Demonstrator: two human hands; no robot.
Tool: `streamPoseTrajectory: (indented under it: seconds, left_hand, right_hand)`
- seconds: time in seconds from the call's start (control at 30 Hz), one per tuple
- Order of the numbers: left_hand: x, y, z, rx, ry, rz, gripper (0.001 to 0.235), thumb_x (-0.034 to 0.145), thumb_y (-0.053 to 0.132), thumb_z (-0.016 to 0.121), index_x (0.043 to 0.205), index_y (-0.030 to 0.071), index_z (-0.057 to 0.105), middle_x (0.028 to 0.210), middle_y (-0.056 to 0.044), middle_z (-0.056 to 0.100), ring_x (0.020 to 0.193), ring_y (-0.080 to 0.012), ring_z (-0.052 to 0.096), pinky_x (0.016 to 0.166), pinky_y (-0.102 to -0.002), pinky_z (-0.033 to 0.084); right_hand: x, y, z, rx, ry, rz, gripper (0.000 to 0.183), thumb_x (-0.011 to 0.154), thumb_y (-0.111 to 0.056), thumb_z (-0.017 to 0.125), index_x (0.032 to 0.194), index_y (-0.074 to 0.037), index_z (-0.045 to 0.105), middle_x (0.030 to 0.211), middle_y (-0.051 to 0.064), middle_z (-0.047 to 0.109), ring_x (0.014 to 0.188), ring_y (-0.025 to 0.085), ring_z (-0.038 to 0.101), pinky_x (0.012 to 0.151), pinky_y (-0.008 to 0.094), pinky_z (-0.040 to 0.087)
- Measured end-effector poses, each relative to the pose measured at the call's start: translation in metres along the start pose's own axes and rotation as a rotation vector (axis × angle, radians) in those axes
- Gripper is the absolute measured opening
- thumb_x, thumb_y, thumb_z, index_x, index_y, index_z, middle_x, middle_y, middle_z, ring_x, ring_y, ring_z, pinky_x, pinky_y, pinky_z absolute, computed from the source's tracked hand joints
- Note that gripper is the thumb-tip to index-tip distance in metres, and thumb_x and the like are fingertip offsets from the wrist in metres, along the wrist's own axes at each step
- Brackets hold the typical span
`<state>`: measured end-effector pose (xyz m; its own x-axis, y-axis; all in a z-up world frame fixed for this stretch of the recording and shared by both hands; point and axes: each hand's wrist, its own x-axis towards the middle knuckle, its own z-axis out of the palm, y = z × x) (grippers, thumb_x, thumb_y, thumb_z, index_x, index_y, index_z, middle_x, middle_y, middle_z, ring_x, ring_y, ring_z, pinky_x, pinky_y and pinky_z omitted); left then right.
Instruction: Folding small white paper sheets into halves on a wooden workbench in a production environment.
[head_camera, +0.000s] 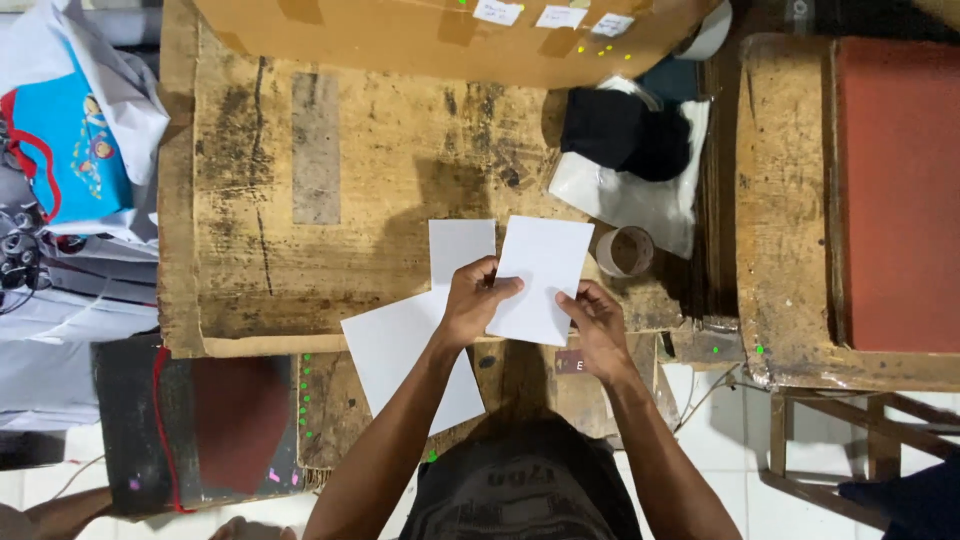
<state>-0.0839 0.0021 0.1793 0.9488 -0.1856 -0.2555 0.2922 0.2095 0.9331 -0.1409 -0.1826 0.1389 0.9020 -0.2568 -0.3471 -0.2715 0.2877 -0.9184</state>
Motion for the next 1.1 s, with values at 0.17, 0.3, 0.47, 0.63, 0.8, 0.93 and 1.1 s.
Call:
streamPoseTrajectory:
  seconds: [0.17, 0.3, 0.47, 0.63, 0.8, 0.93, 1.1]
  left_hand:
    - [0.008, -0.021, -0.027, -0.067, -0.047, -0.178, 0.013, 0.087, 0.019, 0.081, 0.092, 0.010, 0.074, 0.078, -0.005, 0.073, 0.071, -0.0123, 0.071, 0.059, -0.029, 0.057]
    - [-0.007, 0.041, -0.027, -0.165, -0.257, -0.447, 0.090, 0.088, 0.090, 0.021, 0.134, 0.022, 0.058, 0.122, -0.004, 0.069, 0.098, -0.0225, 0.068, 0.075, -0.038, 0.052]
    - [-0.018, 0.056, -0.021, 0.100, -0.359, -0.273, 0.062, 0.085, 0.041, 0.075, 0.135, 0.006, 0.062, 0.121, -0.017, 0.064, 0.105, -0.0299, 0.059, 0.076, -0.036, 0.041]
    - [-0.024, 0.056, -0.019, 0.149, -0.296, -0.077, 0.049, 0.083, 0.012, 0.082, 0.127, -0.002, 0.069, 0.111, -0.022, 0.071, 0.098, -0.0277, 0.065, 0.080, -0.039, 0.051]
    - [-0.027, 0.058, -0.015, 0.079, -0.227, -0.070, 0.051, 0.079, 0.017, 0.087, 0.125, -0.001, 0.072, 0.103, -0.017, 0.076, 0.091, -0.0200, 0.069, 0.079, -0.035, 0.055]
    - [-0.026, 0.050, -0.013, 0.010, -0.206, -0.095, 0.047, 0.081, 0.015, 0.085, 0.123, 0.000, 0.073, 0.100, -0.013, 0.076, 0.089, -0.0172, 0.068, 0.080, -0.032, 0.055]
    - [-0.027, 0.055, -0.016, 0.086, -0.202, -0.083, 0.044, 0.081, 0.011, 0.085, 0.121, -0.002, 0.075, 0.102, -0.021, 0.077, 0.090, -0.0192, 0.067, 0.084, -0.036, 0.056]
  right_hand:
    - [0.011, -0.023, 0.000, -0.155, -0.039, -0.145, 0.009, 0.087, -0.004, 0.082, 0.088, 0.001, 0.074, 0.071, 0.006, 0.064, 0.067, 0.010, 0.060, 0.062, 0.026, 0.056]
    - [0.017, -0.031, -0.007, 0.026, -0.266, -0.200, 0.021, 0.082, 0.003, 0.077, 0.102, 0.009, 0.075, 0.092, 0.020, 0.073, 0.086, 0.021, 0.068, 0.082, 0.036, 0.058]
    - [0.004, -0.061, 0.012, -0.196, -0.264, -0.349, 0.010, 0.090, 0.003, 0.072, 0.099, 0.005, 0.077, 0.096, 0.022, 0.075, 0.092, 0.022, 0.071, 0.080, 0.036, 0.059]
    - [-0.017, -0.071, 0.006, -0.042, -0.020, -0.093, 0.021, 0.101, -0.015, 0.061, 0.116, -0.005, 0.072, 0.101, 0.013, 0.072, 0.087, 0.022, 0.069, 0.076, 0.034, 0.058]
    - [-0.039, -0.062, 0.012, -0.098, -0.018, -0.212, 0.032, 0.087, 0.002, 0.079, 0.118, 0.004, 0.071, 0.088, 0.014, 0.072, 0.081, 0.016, 0.067, 0.072, 0.031, 0.061]
    - [-0.037, -0.065, 0.021, -0.092, 0.043, -0.256, 0.032, 0.081, 0.003, 0.083, 0.111, 0.003, 0.074, 0.082, 0.010, 0.073, 0.074, 0.010, 0.066, 0.069, 0.024, 0.059]
    - [-0.034, -0.067, 0.023, -0.112, 0.064, -0.258, 0.033, 0.077, 0.000, 0.089, 0.107, 0.003, 0.076, 0.081, 0.012, 0.073, 0.071, 0.010, 0.065, 0.064, 0.023, 0.060]
